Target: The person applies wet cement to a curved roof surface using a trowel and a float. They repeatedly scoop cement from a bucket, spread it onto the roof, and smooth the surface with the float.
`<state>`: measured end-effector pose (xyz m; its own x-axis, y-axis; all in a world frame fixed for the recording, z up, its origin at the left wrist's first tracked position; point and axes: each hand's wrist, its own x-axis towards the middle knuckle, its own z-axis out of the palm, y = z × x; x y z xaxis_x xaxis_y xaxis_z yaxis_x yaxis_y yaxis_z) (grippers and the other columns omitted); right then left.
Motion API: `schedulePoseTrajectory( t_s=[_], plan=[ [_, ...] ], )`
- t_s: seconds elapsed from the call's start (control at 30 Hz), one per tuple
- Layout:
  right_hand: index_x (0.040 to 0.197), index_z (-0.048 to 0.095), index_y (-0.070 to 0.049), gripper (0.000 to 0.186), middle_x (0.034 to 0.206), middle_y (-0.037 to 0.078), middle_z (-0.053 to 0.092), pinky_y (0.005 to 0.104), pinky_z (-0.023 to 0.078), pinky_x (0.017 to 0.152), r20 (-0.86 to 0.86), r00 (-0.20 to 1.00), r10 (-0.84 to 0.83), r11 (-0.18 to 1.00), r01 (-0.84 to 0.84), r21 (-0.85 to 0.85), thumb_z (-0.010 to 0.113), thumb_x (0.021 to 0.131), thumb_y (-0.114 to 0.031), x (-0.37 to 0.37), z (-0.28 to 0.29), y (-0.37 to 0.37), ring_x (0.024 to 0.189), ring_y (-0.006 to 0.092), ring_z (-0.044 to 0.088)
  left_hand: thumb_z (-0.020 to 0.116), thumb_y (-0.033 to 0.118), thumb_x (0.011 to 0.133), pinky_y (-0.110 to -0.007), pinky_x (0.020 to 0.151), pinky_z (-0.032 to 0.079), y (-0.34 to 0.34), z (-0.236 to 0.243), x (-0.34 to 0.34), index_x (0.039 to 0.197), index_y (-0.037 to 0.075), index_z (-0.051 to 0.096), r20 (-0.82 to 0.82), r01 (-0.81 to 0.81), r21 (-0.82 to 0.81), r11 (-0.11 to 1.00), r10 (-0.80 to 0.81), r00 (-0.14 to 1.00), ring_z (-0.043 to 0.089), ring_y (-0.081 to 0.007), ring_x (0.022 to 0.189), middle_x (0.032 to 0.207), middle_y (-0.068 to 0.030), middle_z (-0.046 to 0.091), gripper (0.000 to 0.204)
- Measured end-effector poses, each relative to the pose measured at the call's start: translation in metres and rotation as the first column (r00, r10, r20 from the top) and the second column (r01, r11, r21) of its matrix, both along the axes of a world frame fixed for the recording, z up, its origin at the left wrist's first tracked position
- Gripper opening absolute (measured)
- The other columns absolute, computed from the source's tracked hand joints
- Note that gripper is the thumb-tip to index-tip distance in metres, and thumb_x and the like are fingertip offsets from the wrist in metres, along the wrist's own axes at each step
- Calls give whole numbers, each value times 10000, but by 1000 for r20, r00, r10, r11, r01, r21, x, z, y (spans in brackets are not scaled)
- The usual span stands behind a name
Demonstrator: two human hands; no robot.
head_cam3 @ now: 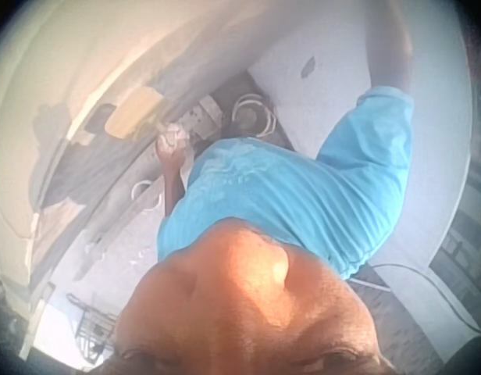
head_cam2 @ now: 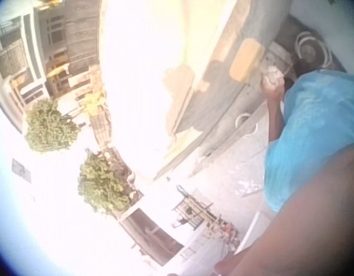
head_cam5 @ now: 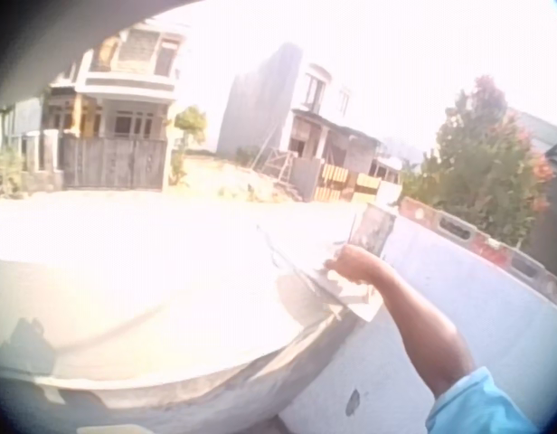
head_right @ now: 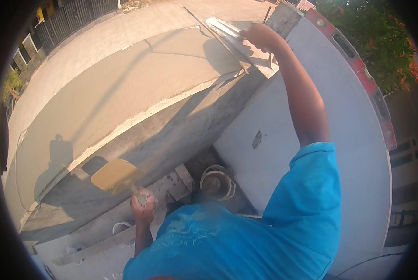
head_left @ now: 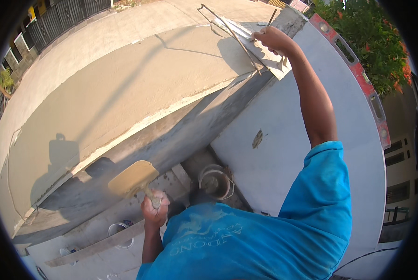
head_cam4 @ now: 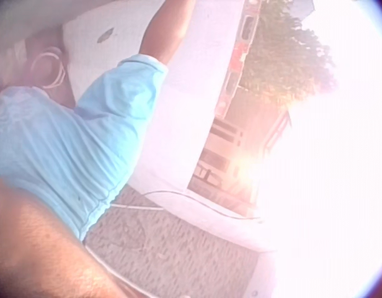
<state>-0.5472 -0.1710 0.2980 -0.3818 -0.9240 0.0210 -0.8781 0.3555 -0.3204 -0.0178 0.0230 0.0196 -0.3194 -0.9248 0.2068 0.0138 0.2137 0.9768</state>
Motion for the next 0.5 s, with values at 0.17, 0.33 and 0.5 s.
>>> schedulePoseTrajectory(
  t_s=[0.17, 0.33, 0.5],
  plan=[
    [823, 643, 58, 427, 561, 108, 507, 386, 379, 430, 86, 994, -70, 997, 73, -26, 567, 907, -353, -26, -1, 0, 427, 208, 467, 621, 151, 896, -351, 726, 508, 0, 1, -3, 918, 19, 533, -19, -22, -11, 1000, 22, 1000, 612, -205, 667, 731, -93, 625, 160],
    [805, 644, 65, 420, 572, 129, 526, 387, 368, 423, 127, 980, -155, 987, 158, -16, 571, 906, -336, -57, -5, 2, 442, 216, 472, 614, 128, 879, -335, 664, 502, 12, 5, 1, 918, 12, 532, 40, -69, 55, 996, 67, 997, 605, -195, 658, 736, -96, 616, 147],
    [784, 647, 52, 433, 574, 124, 530, 395, 372, 429, 120, 955, -272, 959, 279, -41, 570, 908, -356, -108, -9, -5, 455, 231, 484, 608, 127, 863, -331, 636, 494, 19, 14, 5, 926, 9, 524, 51, -109, 71, 991, 105, 993, 593, -189, 644, 727, -103, 603, 158]
  ],
)
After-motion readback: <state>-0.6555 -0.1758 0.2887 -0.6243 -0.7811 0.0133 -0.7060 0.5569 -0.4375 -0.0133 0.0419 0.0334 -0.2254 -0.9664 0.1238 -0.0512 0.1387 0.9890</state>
